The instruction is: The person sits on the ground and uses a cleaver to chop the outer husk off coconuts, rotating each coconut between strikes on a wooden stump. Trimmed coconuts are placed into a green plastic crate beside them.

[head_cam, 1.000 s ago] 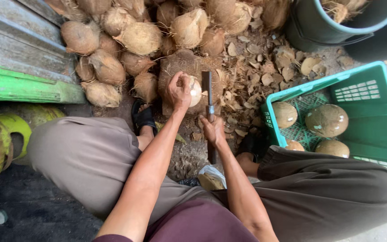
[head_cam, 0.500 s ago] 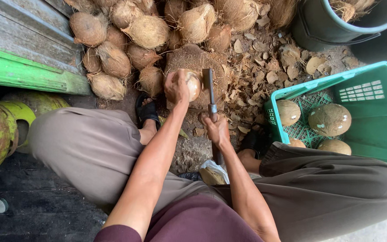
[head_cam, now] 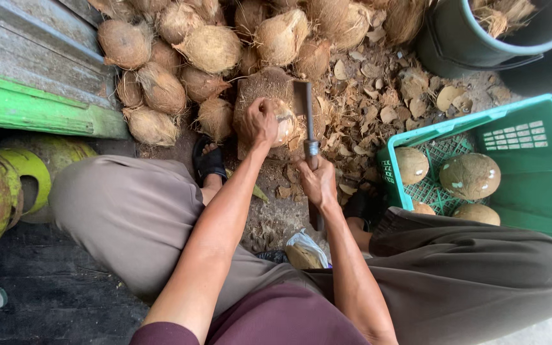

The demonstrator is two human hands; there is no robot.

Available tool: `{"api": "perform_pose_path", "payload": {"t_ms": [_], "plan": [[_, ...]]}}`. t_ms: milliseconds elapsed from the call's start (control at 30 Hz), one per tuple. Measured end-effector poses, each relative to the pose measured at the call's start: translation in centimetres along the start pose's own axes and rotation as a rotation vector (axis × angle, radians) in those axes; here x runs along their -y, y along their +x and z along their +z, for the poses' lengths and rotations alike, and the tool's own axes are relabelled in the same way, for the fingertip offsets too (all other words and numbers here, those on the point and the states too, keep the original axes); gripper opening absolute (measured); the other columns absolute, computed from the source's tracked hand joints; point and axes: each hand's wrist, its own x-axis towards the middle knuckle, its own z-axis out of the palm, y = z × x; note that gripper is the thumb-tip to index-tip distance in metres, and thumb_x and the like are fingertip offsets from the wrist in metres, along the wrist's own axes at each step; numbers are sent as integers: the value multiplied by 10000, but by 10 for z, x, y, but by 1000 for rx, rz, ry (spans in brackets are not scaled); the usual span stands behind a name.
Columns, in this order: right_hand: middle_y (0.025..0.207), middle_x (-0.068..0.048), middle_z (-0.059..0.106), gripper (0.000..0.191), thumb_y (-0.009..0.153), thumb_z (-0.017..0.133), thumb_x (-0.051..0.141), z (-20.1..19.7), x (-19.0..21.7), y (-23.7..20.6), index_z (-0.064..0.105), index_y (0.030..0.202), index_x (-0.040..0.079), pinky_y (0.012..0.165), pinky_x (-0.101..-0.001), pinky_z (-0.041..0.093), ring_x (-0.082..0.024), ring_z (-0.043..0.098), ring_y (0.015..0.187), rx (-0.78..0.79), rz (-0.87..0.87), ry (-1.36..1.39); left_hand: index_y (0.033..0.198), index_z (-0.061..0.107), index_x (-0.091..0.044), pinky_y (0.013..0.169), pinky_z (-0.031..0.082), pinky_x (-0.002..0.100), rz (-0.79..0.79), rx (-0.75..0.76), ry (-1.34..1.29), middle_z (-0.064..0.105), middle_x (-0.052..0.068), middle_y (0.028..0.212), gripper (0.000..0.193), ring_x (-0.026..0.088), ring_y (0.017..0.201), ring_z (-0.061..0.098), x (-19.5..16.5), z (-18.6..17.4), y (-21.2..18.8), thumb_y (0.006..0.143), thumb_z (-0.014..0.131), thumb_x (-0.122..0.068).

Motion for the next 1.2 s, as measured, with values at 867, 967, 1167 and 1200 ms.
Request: {"api": "perform_pose_path", "payload": {"t_ms": [867, 967, 1167, 1200], "plan": [[584, -5, 553, 425, 959, 699, 389, 9, 20, 10, 553, 694, 90, 446, -308, 421, -112, 489, 494, -68, 59, -231, 897, 691, -168, 611, 457, 312, 62, 67, 53, 732, 19, 916, 389, 164, 717, 593, -13, -4, -4, 1039, 406, -392], [604, -7, 554, 342, 954, 645, 371, 7, 17, 6, 551, 729, 131, 429, -348, 429, -120, 487, 479, -97, -58, -110, 903, 698, -175, 686, 429, 312, 227, -59, 75, 730, 13, 911, 396, 133, 775, 595, -7, 1, 0, 1080, 417, -392], [609, -16, 588, 327, 1003, 579, 313, 12, -13, 19, 562, 735, 127, 434, -347, 431, -125, 489, 480, -20, 218, -155, 934, 686, -160, 537, 415, 341, 15, 97, 85, 709, 18, 876, 392, 168, 653, 550, -3, -6, -3, 1032, 376, -381], [601, -14, 601, 301, 987, 558, 303, 11, -18, 23, 565, 740, 132, 416, -363, 437, -137, 494, 466, 25, 268, -171, 933, 684, -149, 543, 408, 350, 7, 110, 109, 713, 27, 856, 396, 178, 651, 542, -5, -9, -3, 1041, 375, -371]]}}
